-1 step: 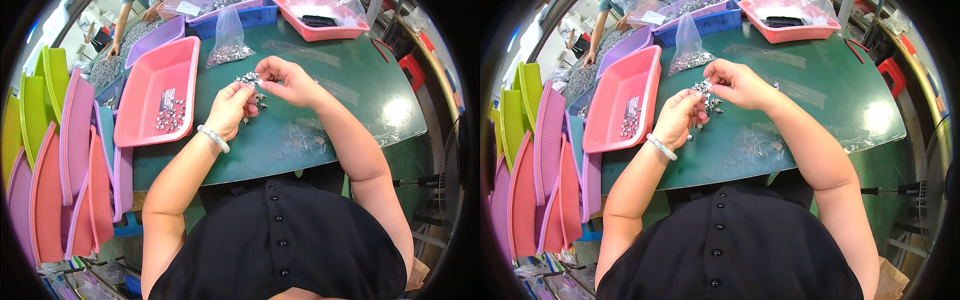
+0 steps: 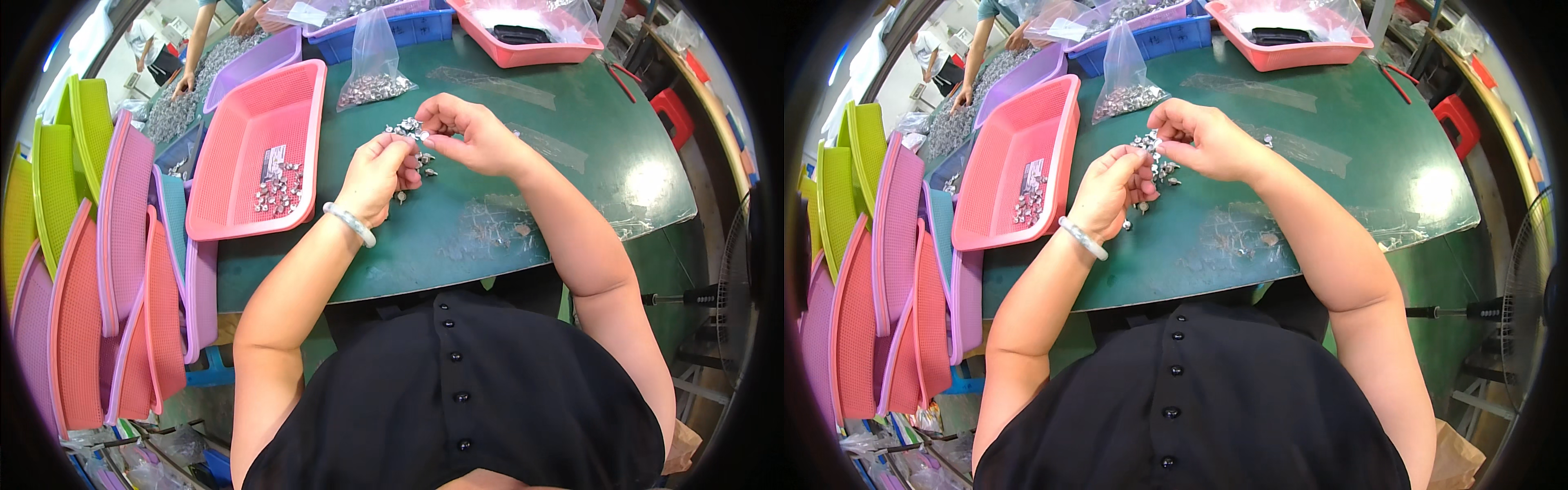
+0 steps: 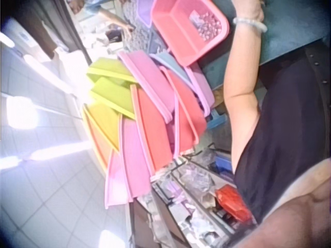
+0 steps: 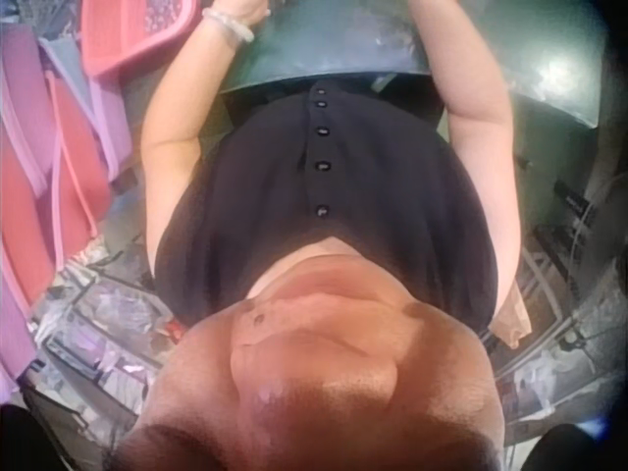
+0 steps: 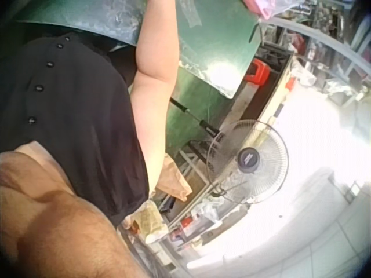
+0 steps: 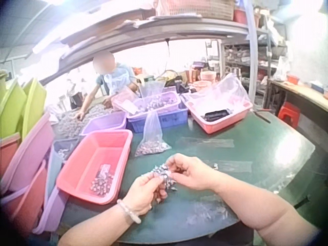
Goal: The person picks up and connects small silver-colored metal components from a pile on the workstation table.
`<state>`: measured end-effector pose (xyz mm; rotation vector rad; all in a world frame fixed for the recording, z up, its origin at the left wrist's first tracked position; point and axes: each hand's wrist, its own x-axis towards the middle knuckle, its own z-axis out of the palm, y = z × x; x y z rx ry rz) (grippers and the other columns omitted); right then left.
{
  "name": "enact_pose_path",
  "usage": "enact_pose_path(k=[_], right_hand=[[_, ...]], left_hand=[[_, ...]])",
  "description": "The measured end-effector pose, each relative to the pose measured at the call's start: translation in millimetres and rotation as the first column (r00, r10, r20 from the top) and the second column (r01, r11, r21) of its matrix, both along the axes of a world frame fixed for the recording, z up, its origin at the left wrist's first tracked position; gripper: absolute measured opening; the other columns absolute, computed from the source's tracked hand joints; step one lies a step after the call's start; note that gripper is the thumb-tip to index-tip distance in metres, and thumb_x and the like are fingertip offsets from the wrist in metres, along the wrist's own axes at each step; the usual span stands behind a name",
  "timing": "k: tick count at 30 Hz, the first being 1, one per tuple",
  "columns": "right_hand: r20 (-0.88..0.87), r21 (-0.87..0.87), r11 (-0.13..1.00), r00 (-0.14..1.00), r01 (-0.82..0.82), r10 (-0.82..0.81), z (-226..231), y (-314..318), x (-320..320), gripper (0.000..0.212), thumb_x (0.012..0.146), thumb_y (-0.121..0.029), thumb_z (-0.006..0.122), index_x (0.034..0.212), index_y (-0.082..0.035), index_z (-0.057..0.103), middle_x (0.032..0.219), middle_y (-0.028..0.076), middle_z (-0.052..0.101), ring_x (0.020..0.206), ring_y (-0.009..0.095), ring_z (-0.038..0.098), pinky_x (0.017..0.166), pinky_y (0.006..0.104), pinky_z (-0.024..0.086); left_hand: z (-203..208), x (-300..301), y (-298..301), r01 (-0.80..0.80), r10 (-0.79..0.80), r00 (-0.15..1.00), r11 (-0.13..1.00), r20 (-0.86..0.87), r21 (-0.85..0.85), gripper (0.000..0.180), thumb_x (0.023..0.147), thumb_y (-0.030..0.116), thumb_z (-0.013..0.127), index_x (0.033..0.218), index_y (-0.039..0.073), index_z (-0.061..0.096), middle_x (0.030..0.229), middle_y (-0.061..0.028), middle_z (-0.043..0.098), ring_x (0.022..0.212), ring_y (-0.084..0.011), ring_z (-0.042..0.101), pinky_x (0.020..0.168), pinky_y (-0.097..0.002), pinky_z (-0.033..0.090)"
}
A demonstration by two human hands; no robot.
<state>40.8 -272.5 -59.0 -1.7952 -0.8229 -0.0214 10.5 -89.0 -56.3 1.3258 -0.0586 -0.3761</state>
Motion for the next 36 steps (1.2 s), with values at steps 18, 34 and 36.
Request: enact_pose_path(k=[18, 34, 36], right_hand=[[-0.17, -0.041, 0.998, 0.985, -0.04, 0.032, -3.5, 3.9, -1.7, 0.014, 0.086, -0.009, 0.052, 0.095, 0.002, 0.056, 0.08, 0.003, 0.058, 0.074, 0.009, 0.053, 0.069, 0.0243, 0.045], [-0.1, -0.151, 0.986, 0.994, -0.063, 0.049, -1.5, 6.1, -5.9, 0.014, 0.083, -0.01, 0.059, 0.091, 0.001, 0.057, 0.075, 0.002, 0.058, 0.068, 0.008, 0.051, 0.063, 0.0226, 0.043], [-0.066, -0.145, 0.988, 0.997, -0.053, 0.043, -0.8, 6.9, -6.8, 0.013, 0.082, -0.009, 0.059, 0.09, 0.001, 0.057, 0.074, 0.003, 0.058, 0.067, 0.008, 0.052, 0.062, 0.0228, 0.043]], left_hand=[[-19.8, 6.5, 16.0, 0.04, -0.03, 0.995, 0.994, 0.096, -0.105, 0.008, 0.085, 0.012, 0.053, 0.08, 0.006, 0.054, 0.07, -0.0009, 0.054, 0.057, -0.0088, 0.052, 0.058, -0.0248, 0.049], [-20.2, 2.7, 12.9, -0.017, -0.002, 0.957, 0.998, 0.29, 0.062, 0.006, 0.084, 0.009, 0.056, 0.083, 0.002, 0.057, 0.074, -0.0001, 0.057, 0.06, -0.0056, 0.052, 0.056, -0.0189, 0.045], [-22.6, 2.6, 13.5, -0.004, -0.02, 0.949, 0.997, 0.316, 0.076, 0.007, 0.084, 0.009, 0.056, 0.086, 0.002, 0.057, 0.078, -0.0009, 0.058, 0.06, -0.0061, 0.053, 0.057, -0.0181, 0.044]])
